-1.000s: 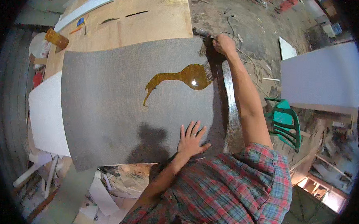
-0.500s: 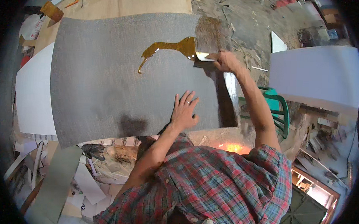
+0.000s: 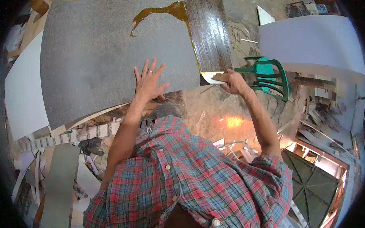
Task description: The person pours a liquid adhesive from a bottle onto two different furniture panels and spreads the adhesive across the surfaces using a plastic spreader.
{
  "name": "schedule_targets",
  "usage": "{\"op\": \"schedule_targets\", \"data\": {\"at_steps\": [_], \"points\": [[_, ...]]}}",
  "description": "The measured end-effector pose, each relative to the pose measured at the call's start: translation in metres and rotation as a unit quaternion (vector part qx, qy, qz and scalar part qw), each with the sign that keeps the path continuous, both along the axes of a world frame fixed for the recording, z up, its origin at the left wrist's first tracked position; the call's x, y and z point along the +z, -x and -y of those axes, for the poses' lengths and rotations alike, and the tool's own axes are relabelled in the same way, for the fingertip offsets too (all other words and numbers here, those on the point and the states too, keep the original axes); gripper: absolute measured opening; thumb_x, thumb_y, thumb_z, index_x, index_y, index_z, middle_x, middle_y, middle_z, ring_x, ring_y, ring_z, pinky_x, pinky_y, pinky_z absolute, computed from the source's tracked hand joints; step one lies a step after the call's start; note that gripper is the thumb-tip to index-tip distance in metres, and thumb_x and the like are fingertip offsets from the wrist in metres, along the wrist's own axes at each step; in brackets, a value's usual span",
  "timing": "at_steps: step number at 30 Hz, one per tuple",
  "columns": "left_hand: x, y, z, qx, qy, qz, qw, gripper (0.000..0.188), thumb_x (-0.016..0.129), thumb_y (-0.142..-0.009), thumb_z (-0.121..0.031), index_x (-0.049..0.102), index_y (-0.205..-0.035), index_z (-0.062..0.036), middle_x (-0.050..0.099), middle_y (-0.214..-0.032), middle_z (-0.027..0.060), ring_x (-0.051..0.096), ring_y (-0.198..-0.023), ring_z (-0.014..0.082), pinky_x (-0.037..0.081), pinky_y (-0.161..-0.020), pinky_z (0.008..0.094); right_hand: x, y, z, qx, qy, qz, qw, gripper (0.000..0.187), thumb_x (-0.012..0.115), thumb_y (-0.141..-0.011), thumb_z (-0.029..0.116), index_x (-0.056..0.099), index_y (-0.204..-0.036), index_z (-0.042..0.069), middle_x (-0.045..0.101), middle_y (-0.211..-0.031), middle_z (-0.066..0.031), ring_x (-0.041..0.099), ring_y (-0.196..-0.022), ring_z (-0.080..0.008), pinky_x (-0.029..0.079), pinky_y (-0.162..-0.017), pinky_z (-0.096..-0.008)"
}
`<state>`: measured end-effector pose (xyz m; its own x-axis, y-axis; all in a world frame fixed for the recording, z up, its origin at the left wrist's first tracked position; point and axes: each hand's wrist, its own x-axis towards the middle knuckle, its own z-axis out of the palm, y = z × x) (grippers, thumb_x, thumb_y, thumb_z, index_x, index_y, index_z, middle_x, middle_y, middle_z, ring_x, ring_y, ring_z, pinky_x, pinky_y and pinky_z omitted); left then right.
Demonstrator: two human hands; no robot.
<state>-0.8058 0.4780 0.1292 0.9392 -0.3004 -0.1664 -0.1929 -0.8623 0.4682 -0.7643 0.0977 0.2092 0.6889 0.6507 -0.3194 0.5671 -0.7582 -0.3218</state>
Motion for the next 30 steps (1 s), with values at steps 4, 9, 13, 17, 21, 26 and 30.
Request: {"op": "schedule_targets", "data": {"at_steps": [4,9,13,17,21,26,30], "points": [[-0.011,-0.001,0.002,0.007,0.007,0.032,0.999,0.080,0.068,-0.081,-0.049,0.037,-0.151,-0.0248,0.018,-0.162,0.0100,0.008,-0.150,0.0344,0.002,-0.112,0.0717,0.011,0.047,0.013,-0.067,0.124,-0.139,0.980,0.023,0.059,-0.077,0.010,0.070,-0.097,0.010,0.069,-0.086,-0.0125,0.060,-0.069,-0.0271,0.050,-0.068,-0.0384],[-0.014,-0.010,0.009,-0.011,-0.024,-0.008,1.000,0.082,0.063,-0.083,-0.054,0.032,-0.153,-0.0245,0.011,-0.164,0.0111,0.005,-0.151,0.0361,0.000,-0.111,0.0722,0.052,0.073,0.003,-0.254,-0.151,-0.148,0.944,0.012,0.058,-0.080,0.009,0.068,-0.083,0.003,0.065,-0.074,-0.0036,0.056,-0.064,-0.0124,0.045,-0.059,-0.0295],[-0.005,-0.014,0.010,-0.009,-0.016,0.020,1.000,0.082,0.068,-0.080,-0.053,0.038,-0.150,-0.0226,0.021,-0.160,0.0129,0.011,-0.149,0.0373,0.004,-0.112,0.0721,0.120,0.034,-0.026,-0.350,-0.368,-0.181,0.842,0.016,0.059,-0.086,0.009,0.069,-0.093,-0.002,0.065,-0.083,0.0022,0.056,-0.079,-0.0050,0.047,-0.069,-0.0260],[0.003,-0.027,0.002,-0.025,-0.026,-0.022,0.999,0.083,0.070,-0.077,-0.057,0.042,-0.147,-0.0228,0.026,-0.156,0.0162,0.015,-0.147,0.0400,0.006,-0.113,0.0709,0.161,-0.085,-0.073,-0.267,-0.349,-0.068,0.896,0.022,0.052,-0.090,0.007,0.068,-0.102,-0.003,0.066,-0.091,0.0013,0.059,-0.081,-0.0092,0.048,-0.078,-0.0266],[-0.002,-0.029,-0.009,-0.023,-0.001,0.031,0.999,0.084,0.066,-0.076,-0.064,0.043,-0.147,-0.0250,0.028,-0.156,0.0162,0.014,-0.148,0.0392,0.004,-0.114,0.0694,0.135,-0.234,-0.125,-0.168,-0.257,0.061,0.950,0.034,0.049,-0.089,0.005,0.063,-0.120,0.000,0.066,-0.094,-0.0042,0.058,-0.082,-0.0146,0.048,-0.081,-0.0295],[-0.009,-0.027,-0.011,-0.031,0.027,0.038,0.998,0.080,0.060,-0.078,-0.068,0.047,-0.145,-0.0264,0.030,-0.156,0.0143,0.016,-0.148,0.0367,0.005,-0.114,0.0688,0.029,-0.373,-0.169,-0.002,-0.084,0.239,0.967,0.046,0.055,-0.078,0.000,0.065,-0.122,0.010,0.067,-0.105,-0.0175,0.058,-0.096,-0.0366,0.047,-0.090,-0.0440],[-0.006,-0.032,-0.010,-0.033,0.019,0.007,0.999,0.077,0.060,-0.080,-0.067,0.048,-0.144,-0.0255,0.029,-0.156,0.0119,0.014,-0.148,0.0347,0.007,-0.114,0.0686,-0.054,-0.379,-0.167,-0.003,0.032,0.249,0.968,0.046,0.055,-0.083,0.006,0.061,-0.128,0.014,0.065,-0.123,-0.0113,0.060,-0.100,-0.0352,0.050,-0.089,-0.0428]]}}
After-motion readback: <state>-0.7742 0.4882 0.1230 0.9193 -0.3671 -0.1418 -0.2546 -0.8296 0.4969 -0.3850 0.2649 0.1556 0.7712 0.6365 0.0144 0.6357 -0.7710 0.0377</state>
